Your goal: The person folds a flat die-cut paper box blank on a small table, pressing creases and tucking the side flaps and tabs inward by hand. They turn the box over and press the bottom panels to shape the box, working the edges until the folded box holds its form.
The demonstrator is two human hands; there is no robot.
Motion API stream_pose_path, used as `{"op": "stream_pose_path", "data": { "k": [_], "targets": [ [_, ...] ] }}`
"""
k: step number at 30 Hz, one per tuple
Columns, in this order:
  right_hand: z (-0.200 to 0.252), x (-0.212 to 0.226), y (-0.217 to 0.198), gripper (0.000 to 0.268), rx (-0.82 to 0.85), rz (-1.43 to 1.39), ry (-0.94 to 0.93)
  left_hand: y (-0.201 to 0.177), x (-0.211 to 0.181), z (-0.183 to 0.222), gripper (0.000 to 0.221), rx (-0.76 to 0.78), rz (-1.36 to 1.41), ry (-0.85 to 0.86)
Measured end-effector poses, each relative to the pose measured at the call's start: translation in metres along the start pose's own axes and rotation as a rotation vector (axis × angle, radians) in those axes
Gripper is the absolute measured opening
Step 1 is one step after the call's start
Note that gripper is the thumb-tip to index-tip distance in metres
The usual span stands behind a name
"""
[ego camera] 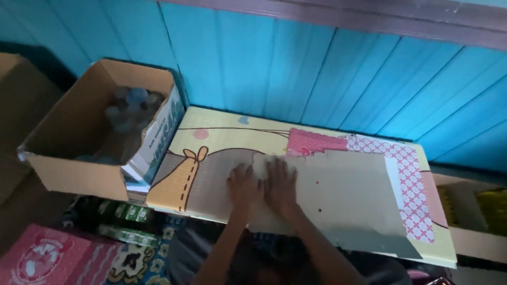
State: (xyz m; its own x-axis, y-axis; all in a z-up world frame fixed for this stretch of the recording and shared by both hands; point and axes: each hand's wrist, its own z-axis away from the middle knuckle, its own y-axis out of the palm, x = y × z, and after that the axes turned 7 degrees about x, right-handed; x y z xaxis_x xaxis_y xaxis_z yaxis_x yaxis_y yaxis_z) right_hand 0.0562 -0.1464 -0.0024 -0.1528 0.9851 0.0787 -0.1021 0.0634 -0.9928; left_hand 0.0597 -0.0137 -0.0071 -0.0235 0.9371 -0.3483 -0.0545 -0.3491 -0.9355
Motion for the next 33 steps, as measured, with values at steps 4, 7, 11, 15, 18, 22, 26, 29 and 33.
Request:
{"op": "stream_pose_path", "data": {
  "k": [4,7,11,15,18,22,26,29,33],
  "targets": [
    [-0.023,0.001,0.001,0.067,0.035,-0.006,0.035,-0.032,-0.016,-0.005,0.057,0.001,-0.023,-0.041],
    [-0.025,0.008,-0.021,0.064,0.084,-0.035,0.057,-0.050,-0.020,-0.020,0.056,0.134,0.008,-0.083],
    [-0.033,0.008,-0.020,0.063,0.087,-0.080,0.048,-0.035,-0.014,-0.044,0.040,0.069,0.084,-0.072],
    [-0.035,0.007,-0.014,0.063,0.023,-0.029,0.022,-0.015,-0.009,-0.060,0.036,-0.048,0.205,-0.100],
    [-0.034,0.011,-0.024,0.063,0.122,-0.054,0.067,-0.044,-0.020,-0.055,0.036,0.031,0.382,-0.135],
    [-0.035,0.009,-0.025,0.062,0.118,-0.035,0.065,-0.038,-0.020,-0.060,0.033,0.011,0.414,-0.119],
    [-0.033,0.012,-0.030,0.066,0.135,-0.032,0.074,-0.026,-0.017,-0.063,0.028,0.036,0.477,-0.125],
    [-0.033,0.011,-0.025,0.068,0.125,-0.021,0.070,-0.035,-0.021,-0.059,0.027,0.068,0.471,-0.118],
    [-0.037,0.006,-0.015,0.073,0.131,0.029,0.064,-0.030,-0.021,-0.067,0.029,0.101,0.432,-0.184]
  ]
}}
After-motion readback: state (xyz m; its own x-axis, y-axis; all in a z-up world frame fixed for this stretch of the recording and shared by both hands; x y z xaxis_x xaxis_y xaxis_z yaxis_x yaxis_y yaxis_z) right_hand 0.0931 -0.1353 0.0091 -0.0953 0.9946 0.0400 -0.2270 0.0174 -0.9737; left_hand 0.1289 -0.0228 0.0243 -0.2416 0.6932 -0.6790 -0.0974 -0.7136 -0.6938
